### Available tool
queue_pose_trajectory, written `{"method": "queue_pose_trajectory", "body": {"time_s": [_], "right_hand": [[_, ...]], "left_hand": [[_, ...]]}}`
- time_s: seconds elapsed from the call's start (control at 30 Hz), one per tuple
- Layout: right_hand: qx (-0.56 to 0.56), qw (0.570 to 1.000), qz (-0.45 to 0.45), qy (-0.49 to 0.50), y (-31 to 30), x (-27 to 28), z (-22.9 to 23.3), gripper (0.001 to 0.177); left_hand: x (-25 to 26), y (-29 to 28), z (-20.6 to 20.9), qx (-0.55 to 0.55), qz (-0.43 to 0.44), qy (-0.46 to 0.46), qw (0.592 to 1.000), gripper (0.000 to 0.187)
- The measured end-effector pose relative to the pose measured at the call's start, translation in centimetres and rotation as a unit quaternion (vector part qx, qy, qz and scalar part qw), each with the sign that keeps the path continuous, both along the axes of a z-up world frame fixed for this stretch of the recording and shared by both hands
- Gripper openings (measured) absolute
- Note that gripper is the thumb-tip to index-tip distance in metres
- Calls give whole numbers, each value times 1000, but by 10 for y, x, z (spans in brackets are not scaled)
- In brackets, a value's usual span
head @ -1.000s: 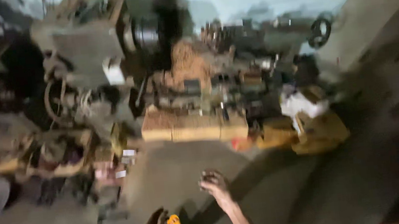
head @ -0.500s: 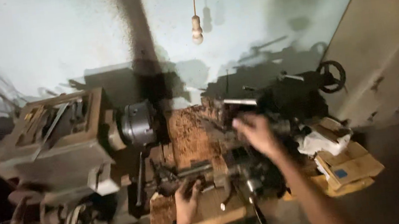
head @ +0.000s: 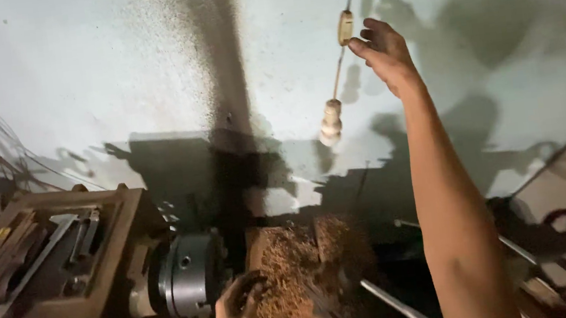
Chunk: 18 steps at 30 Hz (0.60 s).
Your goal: The person operates a lathe to cut a metal rod, then removes the cut pieces and places them into a bucket of liquid. The person repeatedly picks up dark metal parts from the floor, dips them into the bucket, and places them back down.
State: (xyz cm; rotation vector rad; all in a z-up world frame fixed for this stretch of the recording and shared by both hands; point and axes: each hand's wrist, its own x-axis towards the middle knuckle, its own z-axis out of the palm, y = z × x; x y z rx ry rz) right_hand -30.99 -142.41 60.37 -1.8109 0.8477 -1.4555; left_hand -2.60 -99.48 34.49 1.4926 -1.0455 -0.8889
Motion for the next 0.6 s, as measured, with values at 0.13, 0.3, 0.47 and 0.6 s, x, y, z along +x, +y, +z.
{"method": "queue_pose_trajectory", "body": {"time_s": [0.13, 0.3, 0.47, 0.6], "right_hand": [[53, 997, 52, -5, -30, 9, 2, 66], [72, 997, 12, 23, -21, -7, -6, 82], [2, 990, -137, 32, 141, -96, -80, 51], [-114, 963, -231, 77, 308, -114, -122, 32]], "left_hand": [[10, -11, -39, 30, 7, 60, 998, 32], [-6, -16, 2, 60, -33, 7, 998, 29], [-19, -7, -34, -26, -106, 0, 994, 29], [-46, 6, -47, -13, -114, -124, 986, 66]]}}
